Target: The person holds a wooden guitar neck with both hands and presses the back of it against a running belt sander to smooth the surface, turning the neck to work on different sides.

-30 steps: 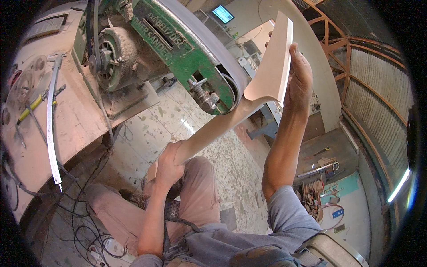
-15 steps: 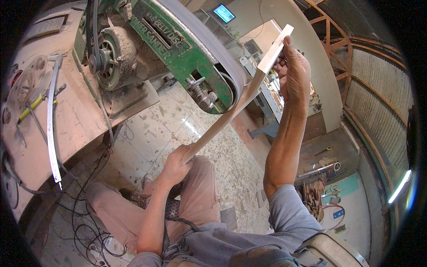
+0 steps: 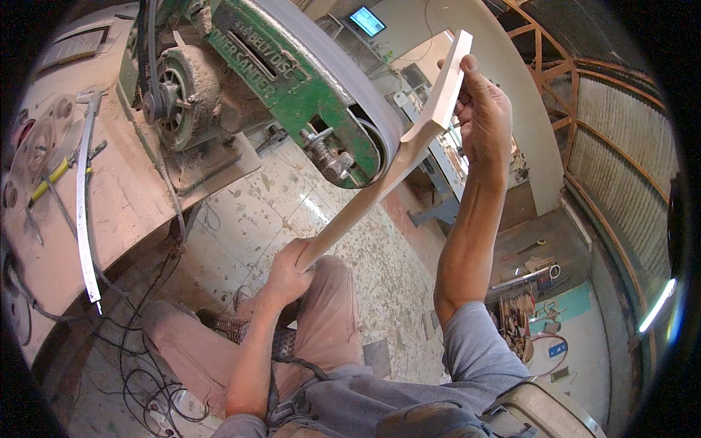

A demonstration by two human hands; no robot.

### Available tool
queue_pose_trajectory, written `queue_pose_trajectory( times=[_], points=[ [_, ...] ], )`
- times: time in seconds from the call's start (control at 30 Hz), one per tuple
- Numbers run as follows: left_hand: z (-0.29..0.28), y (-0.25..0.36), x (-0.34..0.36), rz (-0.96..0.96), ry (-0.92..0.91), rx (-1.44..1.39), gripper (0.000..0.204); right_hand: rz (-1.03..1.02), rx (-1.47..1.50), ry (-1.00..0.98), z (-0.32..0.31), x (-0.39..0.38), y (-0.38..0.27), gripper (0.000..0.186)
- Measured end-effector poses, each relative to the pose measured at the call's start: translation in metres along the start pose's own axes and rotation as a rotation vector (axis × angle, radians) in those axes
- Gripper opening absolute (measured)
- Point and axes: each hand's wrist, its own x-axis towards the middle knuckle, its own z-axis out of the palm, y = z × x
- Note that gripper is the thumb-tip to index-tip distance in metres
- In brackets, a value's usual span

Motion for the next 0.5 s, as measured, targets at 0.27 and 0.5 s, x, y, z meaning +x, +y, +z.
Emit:
queue_pose_trajectory(
  times=[0.27, 0.5],
  points=[
    [0.004, 0.002, -0.005, 0.048, 0.123, 0.090, 0.044, 0.054, 0.198, -0.149, -0.001, -0.007, -0.009, 0.037],
    [0.009, -0.005, -0.008, 0.022, 0.148, 0.142, 0.054, 0.049, 0.205, -0.282, -0.002, -0.009, -0.007, 0.036]
  ],
)
